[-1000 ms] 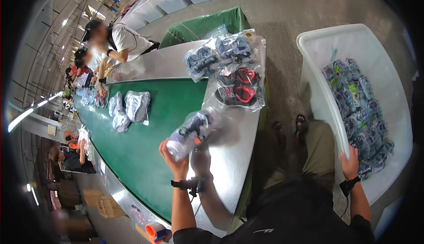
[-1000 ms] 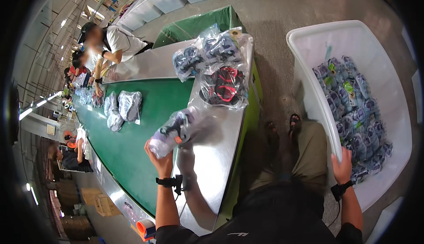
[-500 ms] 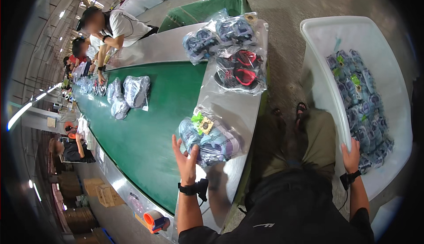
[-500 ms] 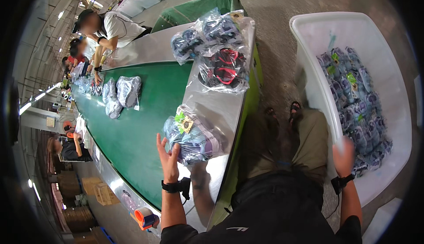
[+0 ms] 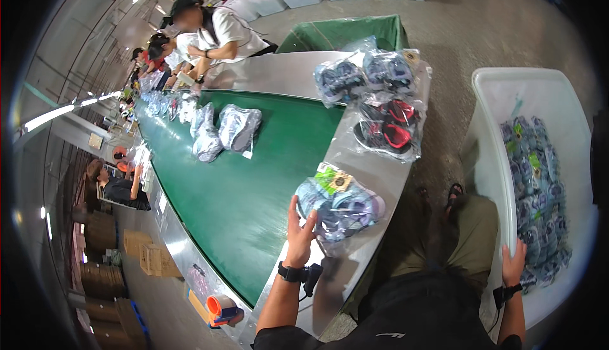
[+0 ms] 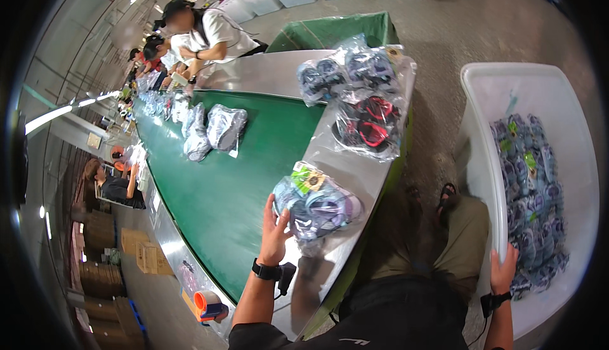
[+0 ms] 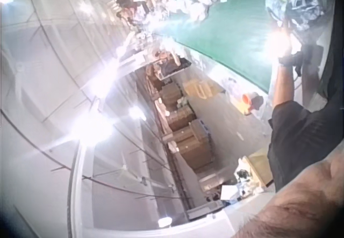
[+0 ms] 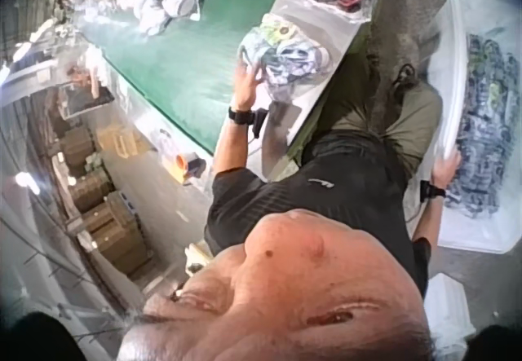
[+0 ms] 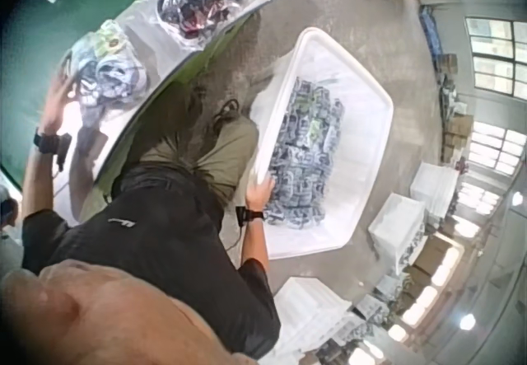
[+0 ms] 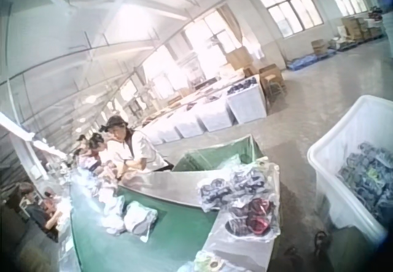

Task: The person picks packaged footwear from a conveyor belt and places them into white bins. They handle multiple packages, occasionally moving between bins, and continue the sorting process throughout the clip.

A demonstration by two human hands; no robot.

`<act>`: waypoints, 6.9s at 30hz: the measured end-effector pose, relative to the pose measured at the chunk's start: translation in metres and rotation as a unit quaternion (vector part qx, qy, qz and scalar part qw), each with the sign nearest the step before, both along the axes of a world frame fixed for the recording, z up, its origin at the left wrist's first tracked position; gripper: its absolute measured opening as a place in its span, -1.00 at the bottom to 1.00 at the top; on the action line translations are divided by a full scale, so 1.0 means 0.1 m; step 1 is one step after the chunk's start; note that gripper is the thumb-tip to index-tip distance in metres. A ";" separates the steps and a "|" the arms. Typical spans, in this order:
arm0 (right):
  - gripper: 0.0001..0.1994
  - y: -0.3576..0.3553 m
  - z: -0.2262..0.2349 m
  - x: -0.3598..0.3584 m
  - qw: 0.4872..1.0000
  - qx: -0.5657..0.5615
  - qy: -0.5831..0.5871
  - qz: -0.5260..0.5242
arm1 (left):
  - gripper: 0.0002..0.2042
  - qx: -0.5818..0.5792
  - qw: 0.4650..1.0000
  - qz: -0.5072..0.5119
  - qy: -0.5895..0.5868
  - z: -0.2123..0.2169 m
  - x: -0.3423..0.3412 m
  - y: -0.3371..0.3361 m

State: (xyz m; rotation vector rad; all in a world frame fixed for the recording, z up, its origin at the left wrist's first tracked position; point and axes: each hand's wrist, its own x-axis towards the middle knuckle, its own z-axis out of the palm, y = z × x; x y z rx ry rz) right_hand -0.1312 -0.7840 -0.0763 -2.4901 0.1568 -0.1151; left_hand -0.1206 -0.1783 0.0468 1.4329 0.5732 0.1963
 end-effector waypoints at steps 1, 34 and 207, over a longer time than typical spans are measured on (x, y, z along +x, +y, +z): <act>-0.63 -0.01 -0.02 0.00 1.000 -0.003 -0.006 0.000 | -0.27 0.016 1.000 0.005 0.016 -0.01 0.04 0.08; -0.45 -0.19 -0.28 -0.09 0.997 -0.061 0.040 -0.031 | -0.20 0.727 0.681 0.031 0.081 -0.71 1.72 2.47; -0.48 2.56 1.15 0.86 0.682 0.629 0.248 0.278 | 0.05 -0.066 0.985 0.034 -0.154 -0.04 -0.44 -1.57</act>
